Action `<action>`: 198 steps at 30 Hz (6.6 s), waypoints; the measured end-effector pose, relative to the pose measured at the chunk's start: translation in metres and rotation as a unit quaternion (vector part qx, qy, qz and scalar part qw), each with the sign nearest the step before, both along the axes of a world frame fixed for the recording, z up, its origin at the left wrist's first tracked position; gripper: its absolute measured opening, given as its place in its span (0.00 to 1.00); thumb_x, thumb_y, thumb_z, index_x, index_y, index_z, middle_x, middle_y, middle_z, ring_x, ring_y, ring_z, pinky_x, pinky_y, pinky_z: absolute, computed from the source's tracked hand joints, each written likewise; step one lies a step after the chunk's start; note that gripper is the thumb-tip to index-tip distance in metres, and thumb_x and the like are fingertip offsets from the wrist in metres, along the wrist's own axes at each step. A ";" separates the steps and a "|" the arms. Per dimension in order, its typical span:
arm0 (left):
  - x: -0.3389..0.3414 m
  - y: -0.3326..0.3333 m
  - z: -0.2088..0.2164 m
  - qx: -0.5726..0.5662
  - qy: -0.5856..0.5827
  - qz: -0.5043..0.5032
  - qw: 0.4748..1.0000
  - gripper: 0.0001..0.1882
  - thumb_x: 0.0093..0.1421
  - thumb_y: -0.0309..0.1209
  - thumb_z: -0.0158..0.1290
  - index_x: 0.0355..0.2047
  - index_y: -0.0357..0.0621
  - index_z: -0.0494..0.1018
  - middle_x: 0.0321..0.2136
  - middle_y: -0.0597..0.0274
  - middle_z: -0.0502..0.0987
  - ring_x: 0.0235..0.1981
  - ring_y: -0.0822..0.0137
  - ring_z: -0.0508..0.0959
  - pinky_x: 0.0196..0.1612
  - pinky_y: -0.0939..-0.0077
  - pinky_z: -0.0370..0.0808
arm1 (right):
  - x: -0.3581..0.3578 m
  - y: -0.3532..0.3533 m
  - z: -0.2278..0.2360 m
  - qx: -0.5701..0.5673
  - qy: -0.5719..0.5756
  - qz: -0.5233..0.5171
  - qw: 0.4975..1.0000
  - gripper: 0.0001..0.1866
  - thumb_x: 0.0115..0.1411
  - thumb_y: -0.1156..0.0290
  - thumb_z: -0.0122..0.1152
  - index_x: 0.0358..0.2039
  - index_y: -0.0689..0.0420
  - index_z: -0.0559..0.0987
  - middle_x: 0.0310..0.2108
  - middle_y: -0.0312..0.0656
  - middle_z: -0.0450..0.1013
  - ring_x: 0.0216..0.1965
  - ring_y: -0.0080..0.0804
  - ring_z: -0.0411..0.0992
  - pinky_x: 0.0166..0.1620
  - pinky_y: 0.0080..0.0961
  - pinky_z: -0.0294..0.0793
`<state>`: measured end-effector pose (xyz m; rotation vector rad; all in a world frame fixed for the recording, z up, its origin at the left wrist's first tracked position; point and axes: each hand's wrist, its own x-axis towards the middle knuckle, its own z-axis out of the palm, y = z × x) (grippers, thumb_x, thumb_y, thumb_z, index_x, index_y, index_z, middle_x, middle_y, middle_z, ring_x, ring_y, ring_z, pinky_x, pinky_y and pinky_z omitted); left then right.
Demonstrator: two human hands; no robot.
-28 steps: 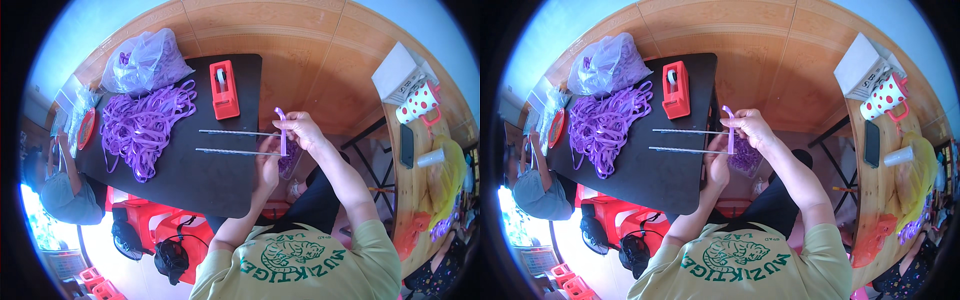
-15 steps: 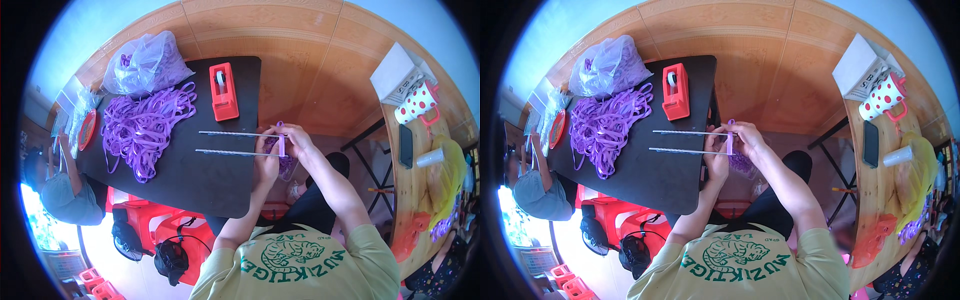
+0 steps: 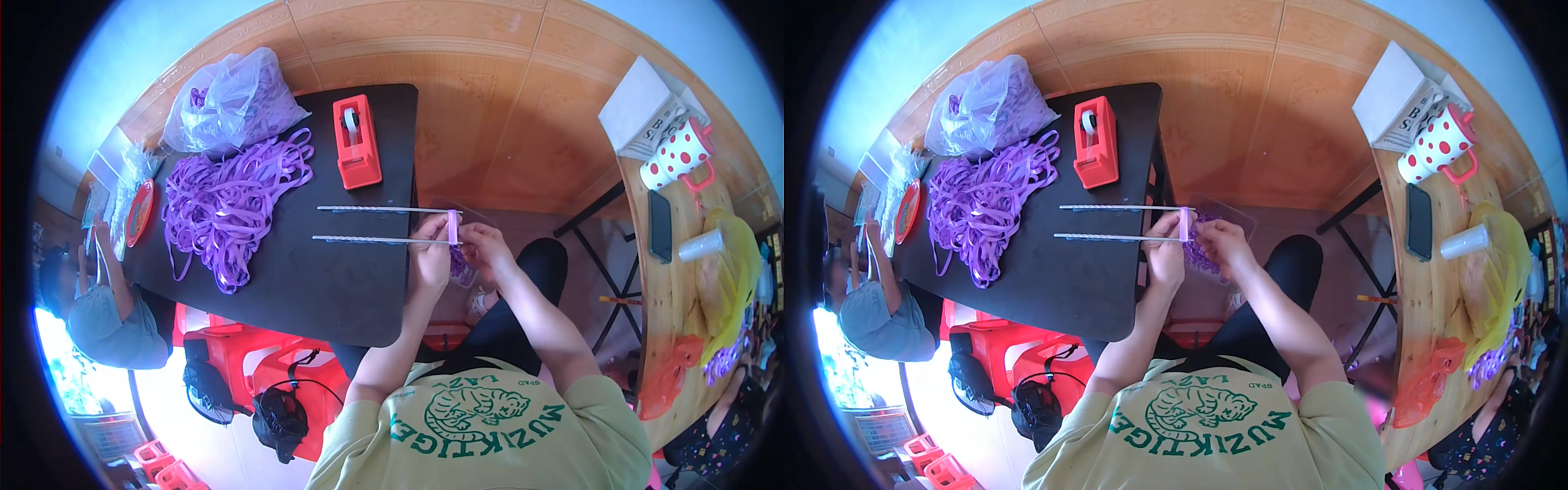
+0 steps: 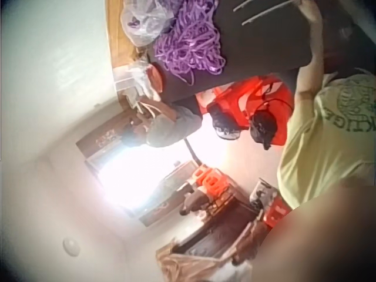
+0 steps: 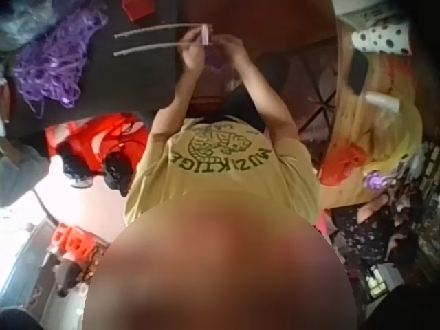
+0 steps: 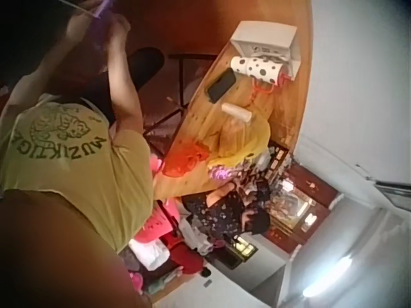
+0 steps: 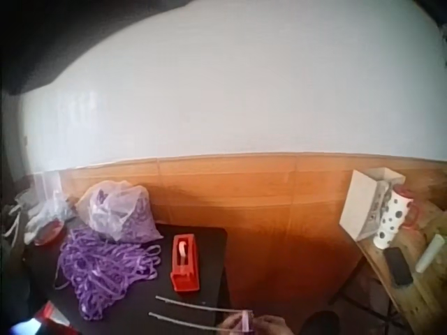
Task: Weaving purple ribbons around two parallel metal rods to create a lace pattern.
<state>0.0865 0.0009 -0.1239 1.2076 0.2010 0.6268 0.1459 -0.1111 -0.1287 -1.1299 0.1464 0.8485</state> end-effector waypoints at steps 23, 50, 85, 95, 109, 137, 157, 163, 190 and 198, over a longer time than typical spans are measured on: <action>-0.013 -0.004 0.022 -0.227 0.015 -0.073 0.971 0.09 0.60 0.22 0.50 0.39 0.34 0.75 0.30 0.61 0.77 0.26 0.77 0.73 0.29 0.86 0.67 | -0.015 -0.015 -0.001 0.267 -0.226 0.040 0.936 0.04 0.55 0.81 0.57 0.32 0.62 0.76 0.44 0.40 0.68 0.47 0.26 0.66 0.53 0.24 0.61; -0.012 0.001 0.020 -0.110 0.067 -0.067 0.989 0.10 0.58 0.25 0.54 0.41 0.37 0.76 0.28 0.68 0.77 0.21 0.84 0.67 0.23 0.91 0.60 | -0.033 0.010 -0.001 0.045 -0.267 -0.109 0.956 0.04 0.54 0.81 0.54 0.24 0.60 0.75 0.22 0.31 0.71 0.24 0.13 0.66 0.29 0.12 0.62; -0.055 -0.021 0.036 -0.296 0.059 -0.020 0.953 0.06 0.56 0.19 0.55 0.34 0.38 0.77 0.29 0.59 0.79 0.30 0.70 0.77 0.38 0.78 0.73 | -0.066 -0.031 0.027 0.023 -0.263 -0.023 0.964 0.01 0.57 0.78 0.58 0.30 0.62 0.76 0.26 0.31 0.72 0.28 0.13 0.67 0.33 0.10 0.64; -0.056 -0.025 0.048 -0.346 0.055 -0.032 0.936 0.04 0.55 0.22 0.56 0.32 0.43 0.78 0.25 0.67 0.79 0.25 0.78 0.74 0.33 0.85 0.69 | -0.003 0.009 0.116 -0.044 -0.483 0.020 0.874 0.05 0.59 0.77 0.56 0.34 0.65 0.76 0.28 0.35 0.72 0.32 0.18 0.69 0.38 0.16 0.69; -0.053 -0.024 0.039 -0.331 0.058 -0.058 0.940 0.04 0.57 0.22 0.54 0.32 0.41 0.77 0.27 0.64 0.79 0.28 0.75 0.74 0.36 0.82 0.68 | 0.030 0.175 0.149 -0.045 -0.334 0.066 0.939 0.06 0.55 0.70 0.62 0.27 0.60 0.79 0.25 0.35 0.73 0.31 0.20 0.67 0.39 0.20 0.62; -0.058 -0.025 0.052 -0.403 -0.012 -0.077 0.912 0.08 0.59 0.20 0.49 0.36 0.38 0.77 0.34 0.57 0.80 0.35 0.66 0.79 0.43 0.73 0.74 | -0.012 0.156 0.114 -0.026 -0.354 0.007 0.935 0.03 0.55 0.77 0.60 0.28 0.64 0.78 0.33 0.37 0.69 0.33 0.20 0.67 0.41 0.20 0.65; -0.042 -0.023 0.051 -0.379 0.014 -0.019 0.925 0.15 0.62 0.41 0.49 0.23 0.47 0.71 0.23 0.65 0.73 0.28 0.70 0.70 0.37 0.74 0.63 | 0.063 0.011 0.166 -0.095 -0.413 0.404 0.810 0.07 0.60 0.71 0.55 0.30 0.62 0.76 0.29 0.38 0.75 0.33 0.21 0.72 0.40 0.20 0.71; -0.031 -0.021 0.062 -0.381 0.032 -0.017 0.924 0.18 0.61 0.46 0.49 0.22 0.47 0.71 0.21 0.65 0.72 0.27 0.70 0.71 0.35 0.74 0.63 | 0.054 0.008 0.151 -0.113 -0.414 0.491 0.759 0.08 0.57 0.73 0.51 0.27 0.63 0.76 0.23 0.39 0.74 0.28 0.24 0.72 0.34 0.22 0.70; -0.013 -0.026 0.052 -0.326 0.068 0.089 0.939 0.08 0.57 0.25 0.53 0.20 0.44 0.73 0.19 0.66 0.74 0.18 0.76 0.71 0.23 0.82 0.67 | 0.056 0.012 0.141 -0.210 -0.465 0.450 0.733 0.08 0.54 0.72 0.53 0.22 0.63 0.75 0.17 0.39 0.72 0.22 0.25 0.72 0.27 0.23 0.69; -0.015 -0.025 0.050 -0.313 0.061 0.085 0.944 0.07 0.57 0.26 0.53 0.21 0.41 0.75 0.20 0.65 0.75 0.19 0.73 0.72 0.25 0.80 0.69 | 0.072 -0.004 0.136 -0.101 -0.288 0.488 0.818 0.04 0.57 0.74 0.58 0.30 0.61 0.79 0.19 0.35 0.74 0.19 0.19 0.72 0.25 0.14 0.70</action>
